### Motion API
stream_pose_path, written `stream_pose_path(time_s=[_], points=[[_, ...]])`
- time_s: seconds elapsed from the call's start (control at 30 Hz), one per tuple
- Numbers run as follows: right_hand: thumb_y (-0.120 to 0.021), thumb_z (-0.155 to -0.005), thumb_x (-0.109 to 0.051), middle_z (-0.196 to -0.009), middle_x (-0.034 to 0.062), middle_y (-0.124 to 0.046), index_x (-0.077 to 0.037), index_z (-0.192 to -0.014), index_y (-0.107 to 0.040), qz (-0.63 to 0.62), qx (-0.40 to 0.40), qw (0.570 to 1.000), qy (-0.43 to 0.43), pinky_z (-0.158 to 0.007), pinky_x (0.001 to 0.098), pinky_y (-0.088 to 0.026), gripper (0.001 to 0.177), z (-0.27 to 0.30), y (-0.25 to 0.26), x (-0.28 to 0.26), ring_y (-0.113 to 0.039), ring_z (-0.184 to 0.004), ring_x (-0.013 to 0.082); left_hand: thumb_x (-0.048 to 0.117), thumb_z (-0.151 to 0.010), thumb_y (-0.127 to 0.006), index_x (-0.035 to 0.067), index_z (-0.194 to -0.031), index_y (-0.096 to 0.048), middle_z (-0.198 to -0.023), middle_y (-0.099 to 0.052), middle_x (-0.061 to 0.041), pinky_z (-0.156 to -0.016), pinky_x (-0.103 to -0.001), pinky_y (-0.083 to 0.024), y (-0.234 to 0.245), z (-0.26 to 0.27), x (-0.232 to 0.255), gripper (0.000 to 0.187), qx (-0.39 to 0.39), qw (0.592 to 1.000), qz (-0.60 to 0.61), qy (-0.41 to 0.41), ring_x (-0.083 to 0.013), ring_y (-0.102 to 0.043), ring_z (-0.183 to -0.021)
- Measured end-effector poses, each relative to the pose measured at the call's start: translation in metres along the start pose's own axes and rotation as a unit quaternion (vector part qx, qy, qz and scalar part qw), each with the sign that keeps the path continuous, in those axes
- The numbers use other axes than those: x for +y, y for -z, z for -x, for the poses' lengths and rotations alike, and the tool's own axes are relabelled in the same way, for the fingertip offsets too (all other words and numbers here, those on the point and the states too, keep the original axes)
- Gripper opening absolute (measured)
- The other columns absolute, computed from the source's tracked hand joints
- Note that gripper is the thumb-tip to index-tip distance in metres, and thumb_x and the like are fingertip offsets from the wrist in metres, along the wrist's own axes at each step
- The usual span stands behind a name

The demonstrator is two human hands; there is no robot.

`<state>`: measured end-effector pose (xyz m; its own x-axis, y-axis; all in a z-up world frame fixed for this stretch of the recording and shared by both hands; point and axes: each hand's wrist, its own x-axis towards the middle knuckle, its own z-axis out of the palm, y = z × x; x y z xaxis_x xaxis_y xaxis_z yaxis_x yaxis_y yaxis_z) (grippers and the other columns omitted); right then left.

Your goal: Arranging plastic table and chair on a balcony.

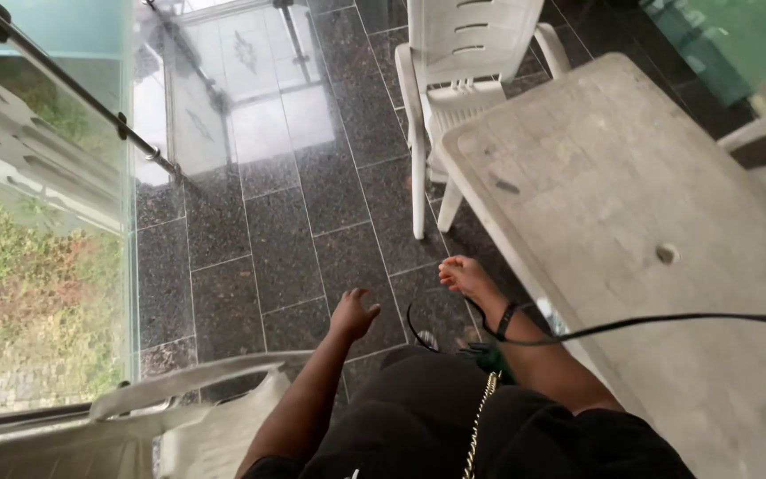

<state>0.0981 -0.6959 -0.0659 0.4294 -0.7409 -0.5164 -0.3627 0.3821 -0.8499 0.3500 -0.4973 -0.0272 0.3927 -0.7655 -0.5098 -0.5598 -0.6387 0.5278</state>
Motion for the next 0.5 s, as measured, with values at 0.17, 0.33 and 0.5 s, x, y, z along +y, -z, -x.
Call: stream_pose_path(time_s=[0.17, 0.33, 0.5], points=[[-0.074, -0.093, -0.031, -0.095, 0.0069, -0.073, -0.004, -0.116, -0.068, 0.007, -0.059, 0.998, 0.005, -0.065, 0.0298, -0.058, 0.036, -0.092, 0.022, -0.037, -0.072, -0.082, 0.0134, 0.045, -0.09, -0.072, 0.015, -0.143, -0.055, -0.149, -0.05, -0.015, -0.106, -0.046, -0.049, 0.019, -0.056, 0.038, 0.063, 0.044, 0.999, 0.023, -0.012, -0.0361, -0.056, -0.131], [-0.073, -0.095, -0.031, -0.094, 0.0058, -0.074, -0.004, -0.117, -0.068, 0.017, -0.05, 0.999, 0.0, -0.067, 0.0284, -0.06, 0.035, -0.137, 0.009, -0.091, -0.072, -0.078, 0.0139, 0.044, -0.088, -0.073, 0.016, -0.139, -0.058, -0.148, -0.051, -0.014, -0.106, -0.046, -0.049, 0.039, -0.094, 0.058, 0.06, 0.058, 0.997, 0.046, -0.014, -0.0361, -0.056, -0.13], [-0.07, -0.094, -0.029, -0.092, 0.0066, -0.074, -0.005, -0.118, -0.067, -0.009, -0.057, 0.998, -0.008, -0.063, 0.0306, -0.058, 0.034, -0.196, -0.001, -0.094, -0.072, -0.078, 0.0138, 0.043, -0.088, -0.074, 0.017, -0.14, -0.058, -0.149, -0.051, -0.015, -0.11, -0.045, -0.046, 0.06, -0.159, 0.046, 0.06, 0.061, 0.998, 0.031, -0.009, -0.0358, -0.053, -0.134]])
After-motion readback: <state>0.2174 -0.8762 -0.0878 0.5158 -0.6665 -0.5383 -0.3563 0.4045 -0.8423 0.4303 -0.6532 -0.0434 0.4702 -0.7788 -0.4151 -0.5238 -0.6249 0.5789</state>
